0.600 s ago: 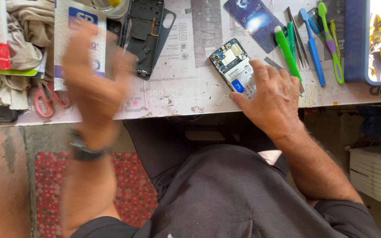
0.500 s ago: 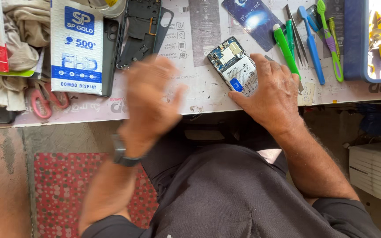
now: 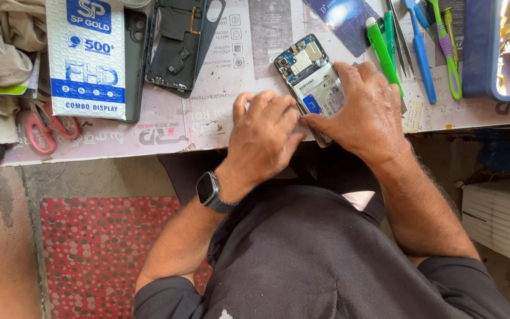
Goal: The person cleans the internal components of a disassembled smartphone using a spray bottle and toothbrushes. They apply liquid to the battery and circuit areas, then scrub with a green toothbrush followed by a blue toothbrush.
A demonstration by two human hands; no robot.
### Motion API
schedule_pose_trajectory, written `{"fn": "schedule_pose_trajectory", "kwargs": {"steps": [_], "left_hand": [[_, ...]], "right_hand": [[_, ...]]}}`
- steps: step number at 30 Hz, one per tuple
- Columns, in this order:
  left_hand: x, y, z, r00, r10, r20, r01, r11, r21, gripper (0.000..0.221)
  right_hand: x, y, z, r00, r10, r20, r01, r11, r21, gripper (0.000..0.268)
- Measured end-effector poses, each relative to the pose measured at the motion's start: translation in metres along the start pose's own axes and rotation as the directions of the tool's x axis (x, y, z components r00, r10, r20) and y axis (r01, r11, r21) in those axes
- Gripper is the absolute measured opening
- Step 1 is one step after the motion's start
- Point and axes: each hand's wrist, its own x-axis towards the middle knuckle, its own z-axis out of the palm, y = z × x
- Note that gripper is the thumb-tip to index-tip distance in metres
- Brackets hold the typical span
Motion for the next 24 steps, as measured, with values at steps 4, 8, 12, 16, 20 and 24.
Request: {"fn": "schedule_pose_trajectory", "kwargs": {"steps": [4, 8, 12, 16, 20, 24], "left_hand": [[-0.009, 0.012, 0.006, 0.998, -0.001, -0.061, 0.002, 1.000, 0.014, 0.047], [-0.018, 0.015, 0.018, 0.992, -0.005, -0.123, 0.006, 1.000, 0.009, 0.058], [-0.021, 0.012, 0.027, 0.987, -0.006, -0.163, 0.013, 0.999, 0.047, 0.062], [-0.020, 0.011, 0.029, 0.988, 0.001, -0.153, 0.010, 0.998, 0.069, 0.052], [-0.014, 0.010, 0.015, 0.993, -0.064, -0.101, 0.069, 0.996, 0.053, 0.047], [-0.009, 0.003, -0.014, 0.992, -0.126, -0.026, 0.128, 0.988, 0.092, 0.054]], "right_hand": [[-0.002, -0.004, 0.000, 0.998, -0.030, -0.047, 0.030, 1.000, 0.001, 0.094], [-0.009, -0.006, 0.000, 0.999, -0.040, -0.037, 0.040, 0.999, -0.007, 0.088], [-0.011, -0.006, -0.003, 0.999, 0.010, 0.032, -0.010, 1.000, 0.025, 0.071], [-0.008, -0.006, -0.006, 1.000, 0.010, 0.025, -0.012, 0.997, 0.076, 0.056], [-0.001, -0.009, -0.004, 0.998, 0.043, 0.055, -0.054, 0.974, 0.219, 0.055], [0.009, -0.017, -0.001, 0.996, -0.067, -0.063, 0.083, 0.945, 0.316, 0.058]]}}
